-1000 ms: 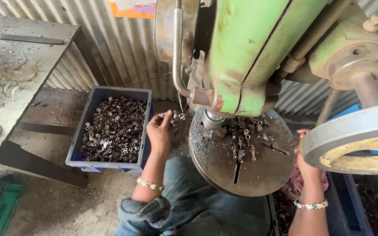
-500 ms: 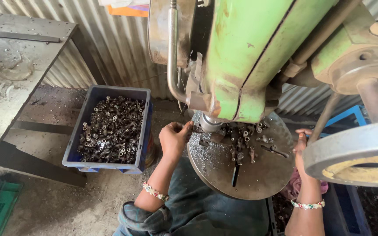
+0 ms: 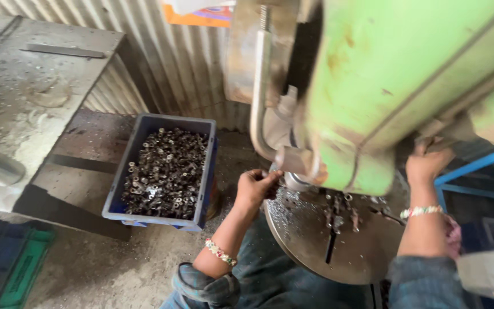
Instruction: The person sits at a bench drill press and processes small metal fittings one at a time, taking each piece from a bin, holding it under the spinning drill bit to drill or countersink it, then placing the finished piece into a separate container. They repeat this cycle continuously and occasionally reposition parts on the round table.
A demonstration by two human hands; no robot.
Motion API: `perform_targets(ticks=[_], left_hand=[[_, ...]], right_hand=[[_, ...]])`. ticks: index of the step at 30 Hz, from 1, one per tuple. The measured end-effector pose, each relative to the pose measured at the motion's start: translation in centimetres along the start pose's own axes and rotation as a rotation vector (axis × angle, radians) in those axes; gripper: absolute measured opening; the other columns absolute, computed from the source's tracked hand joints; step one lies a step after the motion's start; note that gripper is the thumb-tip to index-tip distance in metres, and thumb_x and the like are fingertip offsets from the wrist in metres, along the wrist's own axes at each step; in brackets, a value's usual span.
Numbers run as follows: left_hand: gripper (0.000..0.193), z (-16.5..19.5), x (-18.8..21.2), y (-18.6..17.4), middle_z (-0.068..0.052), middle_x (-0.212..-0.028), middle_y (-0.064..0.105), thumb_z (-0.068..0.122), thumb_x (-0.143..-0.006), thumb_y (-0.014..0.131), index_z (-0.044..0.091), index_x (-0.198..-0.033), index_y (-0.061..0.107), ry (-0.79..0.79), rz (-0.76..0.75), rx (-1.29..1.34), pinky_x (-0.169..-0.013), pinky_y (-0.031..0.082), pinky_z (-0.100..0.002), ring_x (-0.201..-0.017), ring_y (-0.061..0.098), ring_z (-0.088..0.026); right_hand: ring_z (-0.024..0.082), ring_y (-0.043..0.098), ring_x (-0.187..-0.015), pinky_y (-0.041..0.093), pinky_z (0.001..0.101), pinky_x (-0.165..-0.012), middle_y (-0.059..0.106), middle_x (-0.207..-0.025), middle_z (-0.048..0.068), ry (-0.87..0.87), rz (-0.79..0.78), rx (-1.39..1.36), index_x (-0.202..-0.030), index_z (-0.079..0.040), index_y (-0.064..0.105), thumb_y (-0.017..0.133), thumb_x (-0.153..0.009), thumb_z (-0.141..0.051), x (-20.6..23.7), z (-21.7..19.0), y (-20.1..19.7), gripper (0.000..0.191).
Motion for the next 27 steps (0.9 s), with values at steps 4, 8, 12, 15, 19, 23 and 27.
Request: perform_targets(ticks=[4,8,12,15,19,23,27], left_hand=[[0.034,1.3,-1.1,0.5,-0.005,-0.063,0.063,0.022,-0.086,0.086,-0.001,-0.073,0.064,0.063,0.087,-0.138,-0.044,0.045,-0.029,-0.05,0.055,-0.011],[0.033,1.2,-1.3,1.2,-0.006,-0.064,0.065,0.023,-0.086,0.084,-0.001,-0.073,0.066,0.015,-0.011,-0.058,-0.044,0.045,-0.028,-0.049,0.057,-0.013],[0.028,0.9,-0.1,-0.7,-0.006,-0.067,0.068,0.025,-0.086,0.082,0.003,-0.075,0.07,0.063,0.175,-0.032,-0.048,0.044,-0.027,-0.052,0.059,-0.012],[0.021,2.2,1.4,-4.6,-0.006,-0.077,0.073,0.022,-0.092,0.067,0.003,-0.087,0.073,0.374,0.298,0.195,-0.053,0.049,-0.031,-0.061,0.064,-0.015],[0.035,0.3,3.6,-7.2,-0.009,-0.077,0.061,0.046,-0.102,0.046,0.012,-0.093,0.051,0.064,0.61,0.723,-0.054,0.047,-0.037,-0.061,0.06,-0.021],[0.016,-3.8,10.4,-0.2,-0.006,-0.085,0.062,0.023,-0.108,0.062,0.008,-0.102,0.065,0.64,0.288,-0.156,-0.07,0.047,-0.034,-0.078,0.057,-0.017],[0.023,-7.5,13.3,8.3,-0.014,-0.112,0.072,0.02,-0.093,0.071,0.008,-0.112,0.069,0.857,-0.166,-0.968,-0.085,0.054,-0.042,-0.101,0.067,-0.033]], right_hand=[[0.02,0.066,-0.073,0.05,0.0341,-0.068,0.065,-0.081,0.012,0.041,-0.044,0.165,-0.113,0.0,0.069,0.055,-0.117,-0.005,-4.7,-1.0,2.3,0.015],[0.023,0.07,-0.078,0.052,0.0355,-0.073,0.068,-0.082,0.015,0.045,-0.082,0.204,-0.111,0.0,0.071,0.055,-0.119,-0.004,-3.3,-0.9,1.0,0.018],[0.022,0.071,-0.078,0.052,0.0363,-0.073,0.071,-0.089,0.015,0.066,-0.101,-0.083,-0.106,0.001,0.07,0.054,-0.118,-0.003,4.3,0.2,-2.9,0.02],[0.013,0.067,-0.086,0.057,0.0304,-0.076,0.062,-0.101,0.005,0.038,-0.273,-0.37,-0.113,-0.001,0.068,0.052,-0.101,-0.001,9.6,1.5,-7.5,0.019],[0.018,0.057,-0.096,0.049,0.0359,-0.081,0.062,-0.107,0.006,0.115,-0.239,-0.24,-0.125,-0.006,0.059,0.073,-0.101,-0.024,12.3,3.2,-10.7,0.033],[0.029,0.056,-0.105,0.043,0.0435,-0.098,0.058,-0.11,0.011,0.017,-0.167,0.227,-0.121,-0.005,0.058,0.077,-0.104,-0.038,12.7,3.6,-9.3,0.041],[0.031,0.055,-0.12,0.041,0.0437,-0.106,0.06,-0.124,0.012,-0.192,-0.061,0.208,-0.127,-0.004,0.059,0.075,-0.112,-0.03,12.8,3.8,-8.0,0.034]])
Point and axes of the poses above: each hand's wrist, its own x-axis away from the middle knuckle, its own y-axis out of the palm, z = x × y, the point moved 3 cm from there along -x, towards the middle knuckle
